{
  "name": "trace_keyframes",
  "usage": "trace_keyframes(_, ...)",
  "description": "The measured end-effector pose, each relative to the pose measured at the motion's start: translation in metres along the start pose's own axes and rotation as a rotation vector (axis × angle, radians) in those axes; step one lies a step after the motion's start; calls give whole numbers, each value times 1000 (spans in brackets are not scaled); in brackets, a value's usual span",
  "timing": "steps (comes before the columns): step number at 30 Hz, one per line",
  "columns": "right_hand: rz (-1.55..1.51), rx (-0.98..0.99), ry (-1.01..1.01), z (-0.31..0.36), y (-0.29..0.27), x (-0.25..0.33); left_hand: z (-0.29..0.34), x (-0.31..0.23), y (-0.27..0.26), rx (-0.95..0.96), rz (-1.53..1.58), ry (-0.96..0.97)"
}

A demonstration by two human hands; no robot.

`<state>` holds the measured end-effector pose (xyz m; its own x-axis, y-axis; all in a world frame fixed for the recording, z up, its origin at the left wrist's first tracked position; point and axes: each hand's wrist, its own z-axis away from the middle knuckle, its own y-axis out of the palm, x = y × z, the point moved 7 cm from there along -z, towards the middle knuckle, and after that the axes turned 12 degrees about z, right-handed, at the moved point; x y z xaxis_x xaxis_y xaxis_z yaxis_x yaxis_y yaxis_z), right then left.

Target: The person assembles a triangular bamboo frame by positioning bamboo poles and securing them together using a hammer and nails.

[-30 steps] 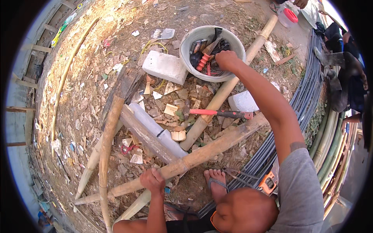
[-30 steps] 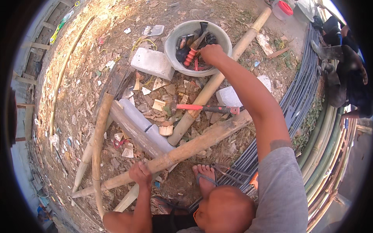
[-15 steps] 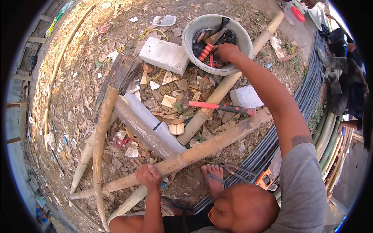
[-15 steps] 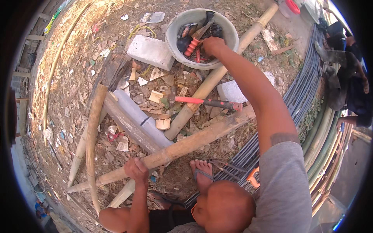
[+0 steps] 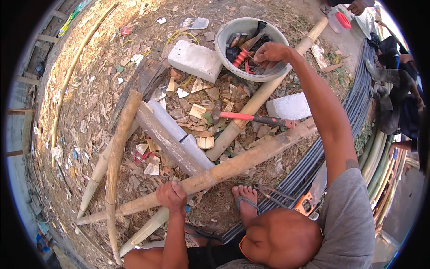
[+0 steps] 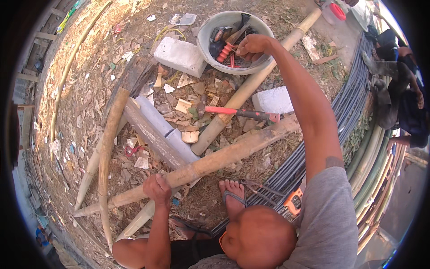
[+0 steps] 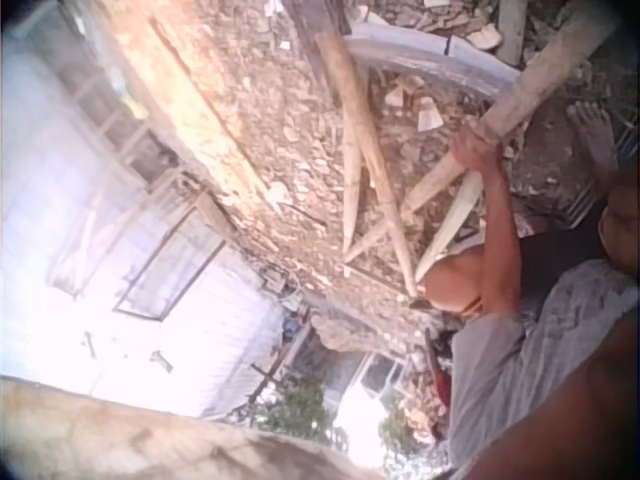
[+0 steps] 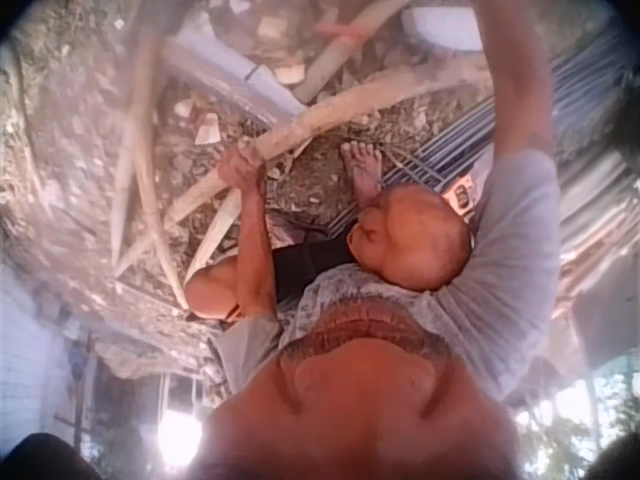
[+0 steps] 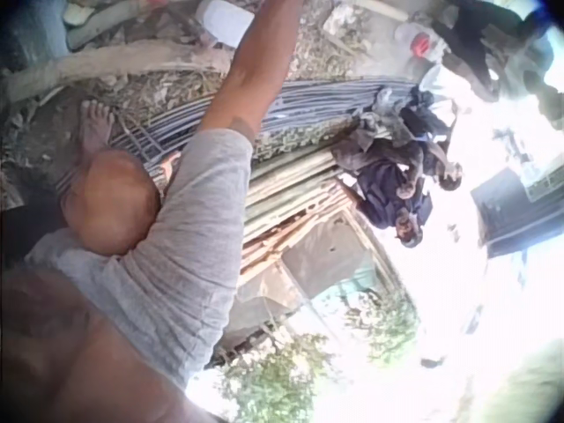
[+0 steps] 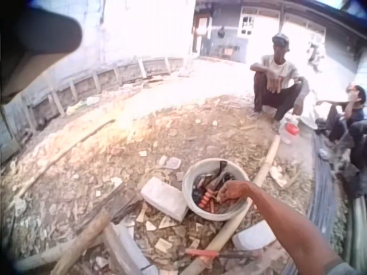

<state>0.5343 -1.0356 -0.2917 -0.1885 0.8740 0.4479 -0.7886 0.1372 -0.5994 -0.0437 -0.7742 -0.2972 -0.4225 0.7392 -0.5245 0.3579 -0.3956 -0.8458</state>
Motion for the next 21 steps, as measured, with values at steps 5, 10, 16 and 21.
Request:
trace_keyframes(5, -108, 4, -69, -5, 4, -5, -3, -7, 3, -5, 16, -1)
trace_keyframes(10, 702, -39, 255, -15, 2, -7, 0, -3, 6, 10, -14, 4)
trace_keyframes(16, 995, -288, 63, -25, 36, 14, -1, -5, 2, -7, 10, 24)
trace_keyframes(21, 1114, -184, -26, -41, 44, 9, -4, -7, 2, 11, 12, 48)
